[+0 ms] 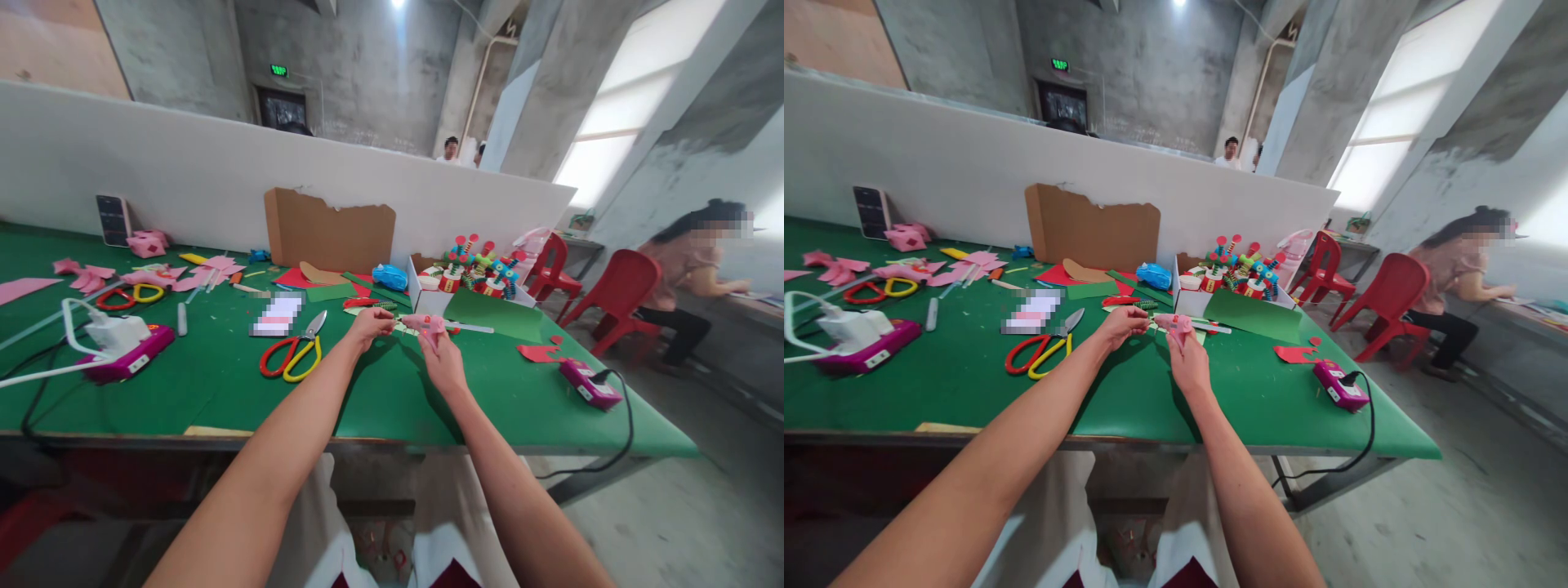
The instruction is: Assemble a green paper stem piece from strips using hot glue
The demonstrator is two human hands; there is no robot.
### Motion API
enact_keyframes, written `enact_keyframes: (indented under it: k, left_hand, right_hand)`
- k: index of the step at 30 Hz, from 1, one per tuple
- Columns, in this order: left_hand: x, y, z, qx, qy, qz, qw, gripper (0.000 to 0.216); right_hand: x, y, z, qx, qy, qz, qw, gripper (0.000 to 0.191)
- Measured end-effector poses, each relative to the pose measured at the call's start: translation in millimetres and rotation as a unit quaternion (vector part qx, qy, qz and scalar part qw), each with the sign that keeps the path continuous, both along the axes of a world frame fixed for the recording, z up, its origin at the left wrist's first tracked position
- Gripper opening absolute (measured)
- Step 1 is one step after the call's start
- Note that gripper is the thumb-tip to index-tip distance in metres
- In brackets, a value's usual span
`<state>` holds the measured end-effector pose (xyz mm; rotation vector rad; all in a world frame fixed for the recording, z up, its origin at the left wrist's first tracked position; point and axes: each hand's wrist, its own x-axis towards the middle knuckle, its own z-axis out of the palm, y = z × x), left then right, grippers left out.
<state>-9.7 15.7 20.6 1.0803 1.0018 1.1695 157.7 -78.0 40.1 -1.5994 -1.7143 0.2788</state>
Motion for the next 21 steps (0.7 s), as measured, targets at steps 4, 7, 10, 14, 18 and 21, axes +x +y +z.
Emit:
enact_keyframes:
  k: [4, 7, 10, 14, 18, 21]
  left_hand:
    - [0, 0, -0.4, -0.002, -0.007, 0.000, 1.000, 0.029]
    - [-1, 0, -0.6, -0.014, -0.019, -0.005, 1.000, 0.029]
    - [-2, 0, -0.4, -0.033, -0.047, -0.019, 0.998, 0.030]
    - [-3, 0, 2.7, -0.070, -0.100, -0.037, 0.992, 0.029]
    - [-4, -3, 7.9, -0.103, -0.136, -0.052, 0.984, 0.030]
    - [-3, -5, 10.2, -0.112, -0.148, -0.064, 0.981, 0.029]
  right_hand:
    - [1, 0, -1.3, -0.002, 0.007, 0.000, 1.000, 0.041]
    - [2, 0, -2.9, 0.013, 0.029, 0.008, 0.999, 0.037]
    - [3, 1, -4.5, 0.021, 0.077, 0.006, 0.997, 0.032]
    - [5, 4, -6.2, -0.042, 0.251, 0.008, 0.967, 0.031]
    - [13, 6, -5.5, -0.087, 0.458, 0.060, 0.882, 0.036]
    - [18, 5, -2.6, -0.134, 0.519, 0.070, 0.841, 0.032]
